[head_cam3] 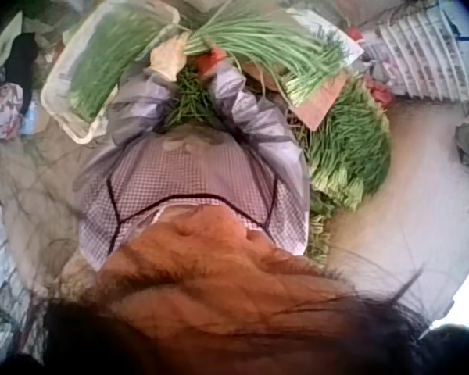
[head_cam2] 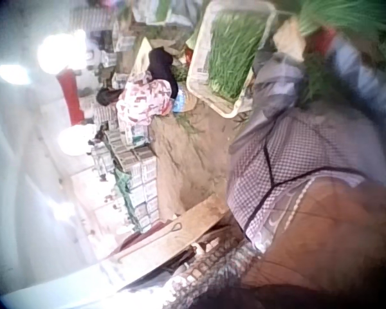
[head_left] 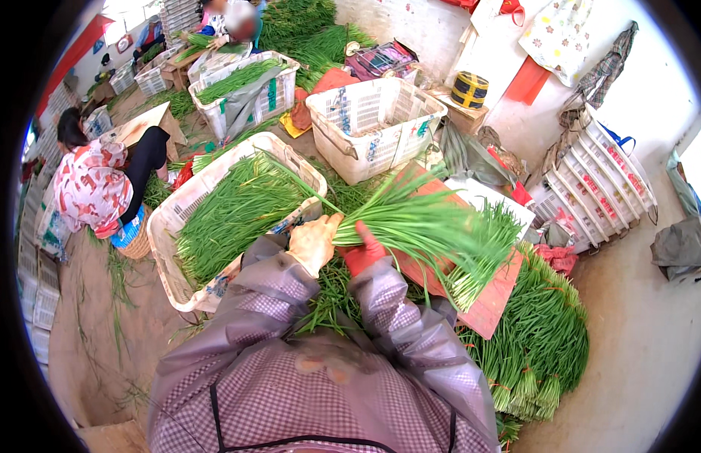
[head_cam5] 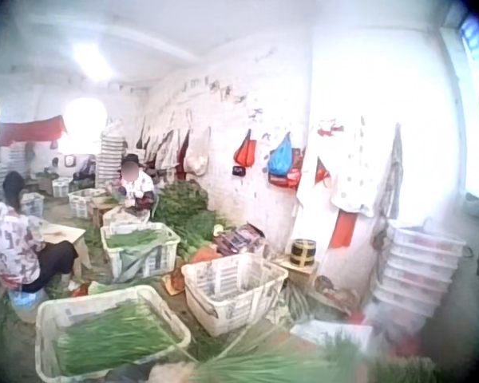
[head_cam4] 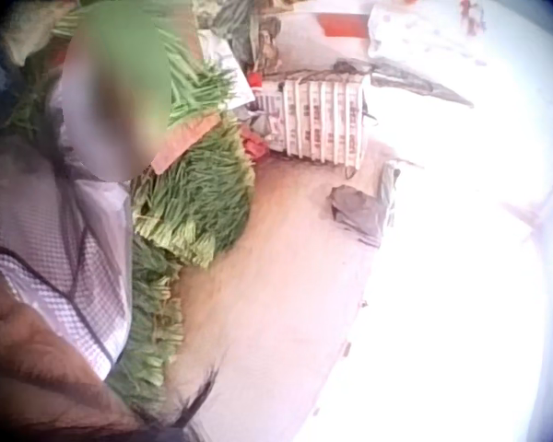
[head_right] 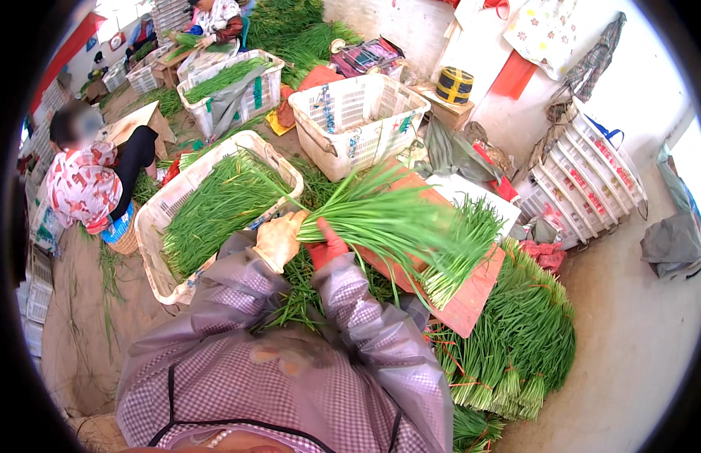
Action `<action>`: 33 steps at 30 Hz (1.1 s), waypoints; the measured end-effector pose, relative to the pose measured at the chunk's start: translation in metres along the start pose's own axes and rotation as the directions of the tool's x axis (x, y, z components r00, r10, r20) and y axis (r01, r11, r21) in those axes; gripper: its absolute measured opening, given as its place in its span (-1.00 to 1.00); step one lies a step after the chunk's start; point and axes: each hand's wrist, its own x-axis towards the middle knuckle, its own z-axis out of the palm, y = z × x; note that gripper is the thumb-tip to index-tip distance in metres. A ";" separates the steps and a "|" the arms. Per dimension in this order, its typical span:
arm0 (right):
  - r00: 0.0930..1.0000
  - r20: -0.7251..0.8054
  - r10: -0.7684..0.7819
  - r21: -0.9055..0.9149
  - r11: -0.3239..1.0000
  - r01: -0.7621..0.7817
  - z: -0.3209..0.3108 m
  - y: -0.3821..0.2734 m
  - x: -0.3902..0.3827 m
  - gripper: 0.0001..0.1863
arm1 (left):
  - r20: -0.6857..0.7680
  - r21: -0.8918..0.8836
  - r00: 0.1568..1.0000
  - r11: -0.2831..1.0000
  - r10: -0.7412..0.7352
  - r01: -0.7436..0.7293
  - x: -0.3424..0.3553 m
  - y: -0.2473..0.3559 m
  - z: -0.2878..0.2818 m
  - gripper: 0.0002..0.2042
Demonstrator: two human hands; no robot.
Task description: The person bundles chives by gathering a handful from a crate, aligning the ends, and securing them with a red rubber band on a wooden board.
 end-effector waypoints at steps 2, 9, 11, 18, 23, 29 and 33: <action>0.997 -0.032 -0.075 0.079 0.994 0.077 -0.004 -0.024 0.002 -0.56 | -0.024 0.034 0.999 0.998 0.049 -0.048 0.003 0.001 0.002 -0.62; 0.921 -0.085 -0.380 -0.135 0.920 0.367 0.044 -0.113 -0.027 -0.51 | -0.107 -0.134 0.993 0.990 -0.051 0.036 -0.010 -0.031 -0.013 -0.64; 0.918 -0.102 -0.382 -0.221 0.909 0.354 -0.035 -0.192 -0.022 -0.51 | -0.013 -0.171 0.994 0.980 -0.109 0.105 0.004 -0.013 -0.025 -0.64; 0.175 0.150 -0.973 -0.651 0.036 0.758 0.046 -0.212 -0.076 -0.57 | 0.018 -0.218 0.969 0.945 -0.245 0.243 -0.007 -0.044 -0.010 -0.57; 0.560 0.563 -0.608 -0.752 -0.097 0.652 0.098 -0.141 -0.099 -0.61 | 0.032 -0.248 0.962 0.930 -0.272 0.271 -0.007 -0.050 0.007 -0.61; 0.821 0.438 -0.365 -0.896 -0.243 0.370 0.067 -0.098 -0.035 -0.77 | 0.027 -0.292 0.966 0.922 -0.259 0.255 -0.005 -0.030 0.005 -0.64; 0.883 0.287 -0.371 -0.926 -0.344 0.156 0.062 -0.094 -0.025 -0.58 | 0.161 -0.284 0.940 0.898 -0.300 0.335 -0.005 -0.028 -0.006 -0.63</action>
